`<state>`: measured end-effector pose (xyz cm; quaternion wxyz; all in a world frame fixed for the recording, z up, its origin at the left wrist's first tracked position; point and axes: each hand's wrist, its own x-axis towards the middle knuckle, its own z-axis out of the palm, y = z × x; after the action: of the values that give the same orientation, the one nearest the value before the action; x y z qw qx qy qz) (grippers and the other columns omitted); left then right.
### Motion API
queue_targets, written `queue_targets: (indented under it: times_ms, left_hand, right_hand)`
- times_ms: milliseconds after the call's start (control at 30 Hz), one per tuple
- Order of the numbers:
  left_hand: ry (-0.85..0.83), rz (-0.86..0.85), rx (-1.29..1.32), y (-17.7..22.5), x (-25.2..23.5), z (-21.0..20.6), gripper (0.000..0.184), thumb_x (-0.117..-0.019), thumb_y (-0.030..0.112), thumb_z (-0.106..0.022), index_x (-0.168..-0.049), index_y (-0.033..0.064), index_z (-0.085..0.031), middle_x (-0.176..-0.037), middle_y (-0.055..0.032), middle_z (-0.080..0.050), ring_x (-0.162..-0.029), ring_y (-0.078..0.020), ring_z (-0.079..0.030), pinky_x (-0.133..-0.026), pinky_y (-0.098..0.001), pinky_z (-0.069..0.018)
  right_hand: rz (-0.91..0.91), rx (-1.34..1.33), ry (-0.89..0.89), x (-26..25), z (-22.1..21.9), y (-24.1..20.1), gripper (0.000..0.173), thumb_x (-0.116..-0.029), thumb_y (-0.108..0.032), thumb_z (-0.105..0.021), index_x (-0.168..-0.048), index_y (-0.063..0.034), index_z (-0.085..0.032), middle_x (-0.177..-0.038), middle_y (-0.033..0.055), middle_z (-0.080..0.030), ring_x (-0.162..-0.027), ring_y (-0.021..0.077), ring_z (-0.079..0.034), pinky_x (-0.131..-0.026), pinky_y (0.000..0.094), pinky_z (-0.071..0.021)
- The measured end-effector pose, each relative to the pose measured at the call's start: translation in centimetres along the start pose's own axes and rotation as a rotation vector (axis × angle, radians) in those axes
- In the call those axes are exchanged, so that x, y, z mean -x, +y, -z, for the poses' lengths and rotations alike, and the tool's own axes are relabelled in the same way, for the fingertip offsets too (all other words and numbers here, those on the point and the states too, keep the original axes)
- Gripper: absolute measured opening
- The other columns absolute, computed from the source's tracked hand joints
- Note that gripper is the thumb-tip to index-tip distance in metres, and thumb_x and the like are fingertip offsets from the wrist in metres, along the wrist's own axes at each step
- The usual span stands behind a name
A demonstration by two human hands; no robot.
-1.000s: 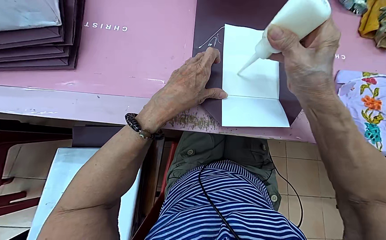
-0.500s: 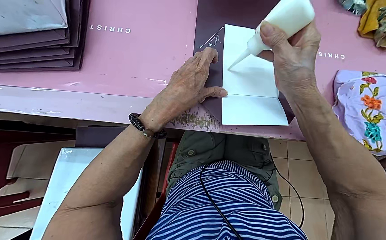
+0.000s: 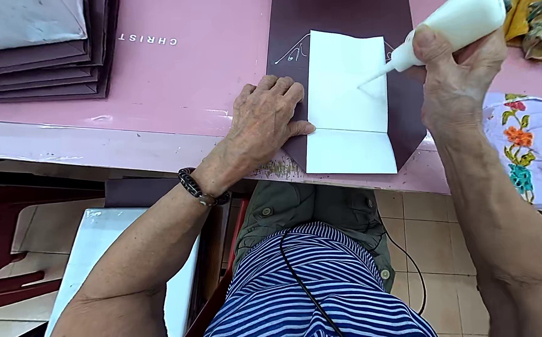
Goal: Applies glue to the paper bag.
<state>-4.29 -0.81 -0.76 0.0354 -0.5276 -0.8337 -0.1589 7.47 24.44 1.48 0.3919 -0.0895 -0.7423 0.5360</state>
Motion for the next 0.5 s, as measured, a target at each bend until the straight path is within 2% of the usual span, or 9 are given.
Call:
queue_targets:
  times_ms: [67, 167, 200, 300, 500]
  left_hand:
    - [-0.046, -0.005, 0.034, -0.4, 0.1, 0.5, 0.055, -0.0955, 0.053, -0.063, -0.120, 0.0035, -0.067, -0.135, -0.0184, -0.063, -0.125, -0.0405, -0.058, -0.088, -0.0577, -0.0479]
    - [-0.197, 0.000, 0.073, -1.4, 0.5, 1.8, 0.067, -0.0903, 0.060, -0.066, -0.135, 0.0095, -0.064, -0.153, -0.0127, -0.053, -0.137, -0.0375, -0.051, -0.096, -0.0622, -0.0443]
    - [-0.212, -0.001, 0.072, -1.7, 0.5, 1.9, 0.070, -0.0890, 0.061, -0.066, -0.138, 0.0115, -0.062, -0.155, -0.0108, -0.050, -0.139, -0.0361, -0.050, -0.097, -0.0624, -0.0430]
    - [-0.186, -0.014, 0.057, -1.8, 0.8, 1.4, 0.072, -0.0881, 0.062, -0.066, -0.140, 0.0116, -0.059, -0.156, -0.0110, -0.049, -0.140, -0.0374, -0.048, -0.099, -0.0636, -0.0421]
    - [-0.204, 0.007, 0.076, -1.9, 0.7, 1.7, 0.078, -0.0867, 0.063, -0.066, -0.143, 0.0099, -0.056, -0.154, -0.0137, -0.050, -0.139, -0.0444, -0.047, -0.102, -0.0696, -0.0393]
  right_hand:
    - [-0.062, -0.070, -0.021, 0.1, -0.2, 0.0, 0.049, -0.0949, -0.016, -0.073, -0.130, 0.0000, -0.043, -0.108, 0.0059, -0.066, -0.095, 0.0202, -0.074, -0.081, 0.0396, -0.0667]
    - [-0.139, -0.097, -0.051, 1.4, 0.8, -1.1, 0.040, -0.0963, -0.014, -0.070, -0.126, -0.0052, -0.045, -0.105, 0.0003, -0.068, -0.092, 0.0173, -0.074, -0.080, 0.0380, -0.0669]
    - [-0.165, -0.112, -0.016, 1.6, 1.6, -1.3, 0.038, -0.0980, -0.013, -0.068, -0.127, -0.0047, -0.045, -0.106, 0.0017, -0.068, -0.093, 0.0185, -0.074, -0.082, 0.0390, -0.0663]
    - [-0.188, -0.171, 0.150, 2.5, 4.7, -1.9, 0.027, -0.1040, -0.014, -0.059, -0.124, -0.0029, -0.045, -0.104, 0.0081, -0.070, -0.093, 0.0248, -0.074, -0.086, 0.0446, -0.0648]
    - [-0.176, -0.121, 0.320, 7.2, 8.9, -3.0, 0.023, -0.1061, -0.016, -0.055, -0.123, -0.0054, -0.044, -0.106, 0.0079, -0.068, -0.095, 0.0251, -0.074, -0.088, 0.0451, -0.0640]
